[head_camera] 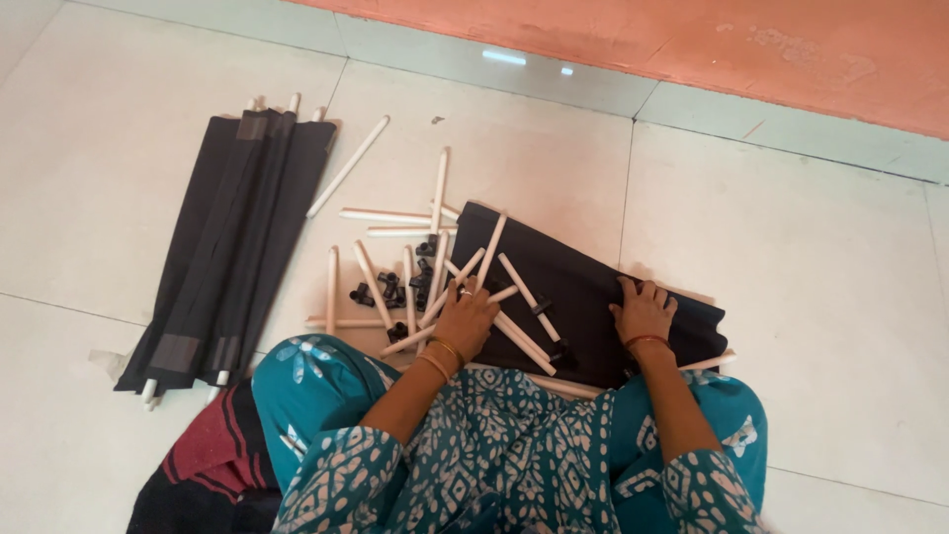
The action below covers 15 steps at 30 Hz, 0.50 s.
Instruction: The person sits on the floor and assembles a small furniture frame by connecting white plastic rods with black corner joints. They sort the parts, insert rods into joints, and organize the assembled sections on the floor.
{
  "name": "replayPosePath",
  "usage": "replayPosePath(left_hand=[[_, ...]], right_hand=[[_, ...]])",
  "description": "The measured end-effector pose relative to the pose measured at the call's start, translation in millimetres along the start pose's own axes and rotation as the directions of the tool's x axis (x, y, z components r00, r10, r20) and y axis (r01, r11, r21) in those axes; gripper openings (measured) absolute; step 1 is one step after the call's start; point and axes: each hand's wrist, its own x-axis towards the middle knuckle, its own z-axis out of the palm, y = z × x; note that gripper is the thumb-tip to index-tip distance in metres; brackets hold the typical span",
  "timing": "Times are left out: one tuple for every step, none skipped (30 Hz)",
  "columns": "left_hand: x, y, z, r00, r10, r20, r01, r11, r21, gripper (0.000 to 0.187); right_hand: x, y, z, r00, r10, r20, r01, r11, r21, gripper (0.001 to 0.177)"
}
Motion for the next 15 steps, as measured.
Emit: replayPosePath(left_hand=[[1.7,0.1,3.5,1.0,-0.023,0.0,0.023,1.0,0.013,0.042],[3.1,-0.4,5.8,0.999,-0.049,0.0,0.049,0.998,0.027,0.038],[3.2,-0.3,7.2,0.997,-0.074,0.0,0.074,0.996,0.042,0.035],[3.0,-0.9,7.5,0.994,-0.109,0.003,0.109,0.992,0.063,0.037],[3.5,-1.4,6.7,0.99,-0.144,0.005,0.143,0.986,0.085,0.039],[3.9,-3.4,4.7,0.984,-0.179,0.005,0.178,0.978,0.108,0.041],[2.6,-5.7,2.2,0.977,-0.214,0.008,0.212,0.972,0.102,0.043],[2.7,-7.0,-0.3,0.969,-0.245,0.011,0.243,0.966,0.093,0.045],[3.2,-8.2,-2.5,0.961,-0.276,0.013,0.274,0.958,0.085,0.047],[3.3,-8.4,-3.8,0.955,-0.295,-0.014,0.295,0.952,0.081,0.045],[3.9,-8.3,-4.5,0.949,-0.313,-0.041,0.315,0.946,0.076,0.044],[3.3,-8.2,-4.5,0.941,-0.333,-0.066,0.337,0.939,0.071,0.043],[4.0,-8.4,-4.1,0.936,-0.344,-0.07,0.348,0.935,0.065,0.044],[4.0,-8.2,-3.0,0.932,-0.354,-0.072,0.359,0.932,0.06,0.045],[3.0,-7.9,-1.6,0.928,-0.365,-0.073,0.369,0.928,0.054,0.045]], right_hand=[[0.4,1.6,0.1,0.995,-0.042,-0.092,0.041,0.999,-0.013,0.068],[2.1,2.5,-0.1,0.979,-0.088,-0.181,0.084,0.996,-0.029,0.069],[3.8,3.8,-0.5,0.954,-0.135,-0.268,0.127,0.991,-0.049,0.071],[7.0,5.1,-1.8,0.943,-0.163,-0.289,0.16,0.987,-0.033,0.074],[10.4,7.3,-4.3,0.932,-0.189,-0.311,0.194,0.981,-0.017,0.078],[13.5,6.5,-6.5,0.917,-0.214,-0.335,0.228,0.974,0.0,0.082],[13.0,4.5,-7.2,0.944,-0.185,-0.272,0.187,0.982,-0.018,0.074],[10.2,4.3,-8.7,0.966,-0.149,-0.21,0.144,0.989,-0.041,0.066],[8.7,3.7,-11.1,0.983,-0.11,-0.148,0.101,0.993,-0.065,0.058],[5.8,2.3,-12.9,0.985,-0.103,-0.139,0.098,0.994,-0.044,0.052],[1.7,-0.5,-14.1,0.987,-0.097,-0.13,0.095,0.995,-0.023,0.047],[-1.6,-3.4,-16.2,0.989,-0.093,-0.119,0.093,0.996,-0.001,0.041],[-3.5,-4.8,-20.1,0.982,-0.09,-0.168,0.094,0.996,0.013,0.038],[-6.9,-5.7,-23.8,0.973,-0.086,-0.214,0.094,0.995,0.029,0.035],[-10.7,-6.4,-28.0,0.962,-0.08,-0.26,0.094,0.995,0.044,0.032]])
